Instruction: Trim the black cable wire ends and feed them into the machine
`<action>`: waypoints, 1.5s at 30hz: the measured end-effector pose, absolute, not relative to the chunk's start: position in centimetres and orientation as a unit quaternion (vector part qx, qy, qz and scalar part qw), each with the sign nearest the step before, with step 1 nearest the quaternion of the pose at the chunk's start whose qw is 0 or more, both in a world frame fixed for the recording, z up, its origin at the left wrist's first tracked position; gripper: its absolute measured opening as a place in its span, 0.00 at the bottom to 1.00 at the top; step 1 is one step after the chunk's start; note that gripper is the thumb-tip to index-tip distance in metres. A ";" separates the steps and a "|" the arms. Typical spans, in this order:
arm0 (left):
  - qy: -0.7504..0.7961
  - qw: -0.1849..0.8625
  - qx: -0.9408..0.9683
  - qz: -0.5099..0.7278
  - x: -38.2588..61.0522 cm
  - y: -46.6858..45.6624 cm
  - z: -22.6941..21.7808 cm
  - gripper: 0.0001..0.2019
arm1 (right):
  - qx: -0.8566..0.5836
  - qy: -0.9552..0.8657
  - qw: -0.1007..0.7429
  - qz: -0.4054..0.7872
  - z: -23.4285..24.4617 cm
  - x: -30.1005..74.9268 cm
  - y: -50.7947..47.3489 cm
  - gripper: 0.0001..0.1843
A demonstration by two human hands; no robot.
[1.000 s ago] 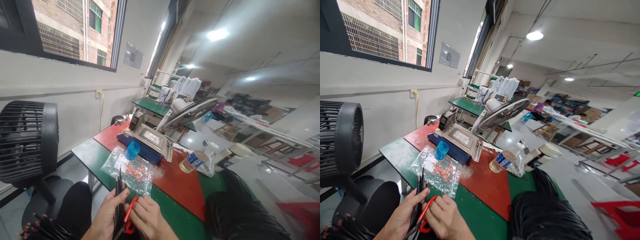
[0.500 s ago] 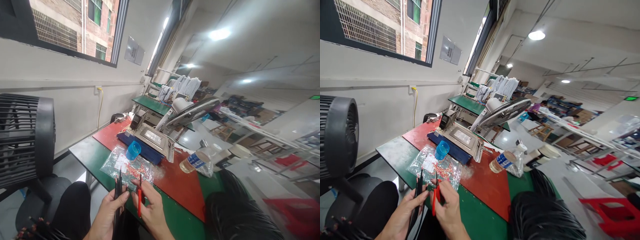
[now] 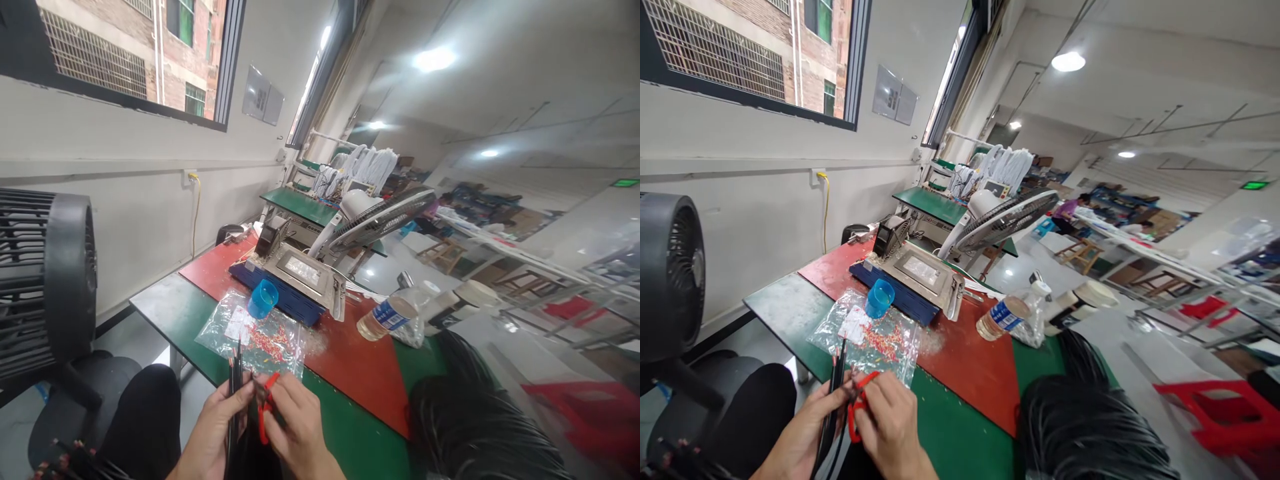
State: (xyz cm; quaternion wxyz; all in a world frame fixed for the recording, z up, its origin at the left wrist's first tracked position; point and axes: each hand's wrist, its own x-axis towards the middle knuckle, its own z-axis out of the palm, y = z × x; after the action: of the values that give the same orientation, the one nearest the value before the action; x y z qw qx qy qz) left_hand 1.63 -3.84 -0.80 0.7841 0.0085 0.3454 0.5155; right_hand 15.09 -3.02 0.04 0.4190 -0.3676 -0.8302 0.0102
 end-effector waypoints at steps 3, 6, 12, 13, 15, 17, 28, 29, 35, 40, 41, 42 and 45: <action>0.353 0.786 -0.033 0.506 1.7 -3.8 -1.0 0.13 | -0.302 -0.875 0.372 -0.074 -0.1 15.7 -3.3 0.13; 0.349 0.792 -0.061 0.498 1.7 -3.6 -1.5 0.12 | -0.261 -0.902 0.325 -0.109 0.3 15.8 -3.6 0.13; 0.343 0.798 -0.067 0.491 1.6 -3.4 -2.8 0.11 | -0.223 -0.911 0.308 -0.160 0.8 15.2 -3.6 0.16; 0.345 0.798 -0.066 0.490 1.6 -3.3 -2.8 0.11 | -0.218 -0.912 0.305 -0.167 0.8 15.2 -3.6 0.16; 0.345 0.798 -0.060 0.490 1.7 -3.3 -2.7 0.13 | -0.207 -0.915 0.299 -0.176 0.7 15.2 -3.5 0.16; 0.352 0.798 -0.033 0.489 1.6 -3.2 -2.3 0.15 | -0.207 -0.914 0.305 -0.171 0.9 15.4 -3.2 0.15; 0.423 0.619 0.246 0.615 -3.3 1.9 -1.9 0.18 | -0.577 -0.618 0.524 0.102 6.1 17.5 5.8 0.16; 0.428 0.605 0.259 0.619 -3.5 2.3 -2.1 0.18 | -0.591 -0.605 0.521 0.114 6.1 17.6 6.8 0.18; 0.484 0.535 0.355 0.594 -2.8 4.1 -4.3 0.22 | -0.640 -0.625 0.441 0.074 4.1 17.5 11.2 0.22; 0.495 0.521 0.417 0.556 -2.6 5.0 -6.0 0.22 | -0.682 -0.621 0.385 0.027 3.3 17.4 12.3 0.20; 0.496 0.524 0.415 0.555 -2.7 5.1 -6.2 0.22 | -0.687 -0.621 0.376 0.024 3.3 17.3 12.4 0.19; 0.495 0.527 0.410 0.556 -2.9 5.2 -6.4 0.22 | -0.691 -0.623 0.367 0.022 3.3 17.3 12.4 0.19; 0.491 0.533 0.396 0.564 -3.1 5.3 -6.6 0.21 | -0.699 -0.628 0.342 0.008 3.2 16.9 12.4 0.17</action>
State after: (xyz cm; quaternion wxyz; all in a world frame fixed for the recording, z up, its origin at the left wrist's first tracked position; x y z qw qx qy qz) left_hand -3.12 5.30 -6.63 0.5330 0.3958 0.4915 0.5637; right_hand 16.94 12.41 3.24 0.3417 -0.6994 -0.6277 0.0081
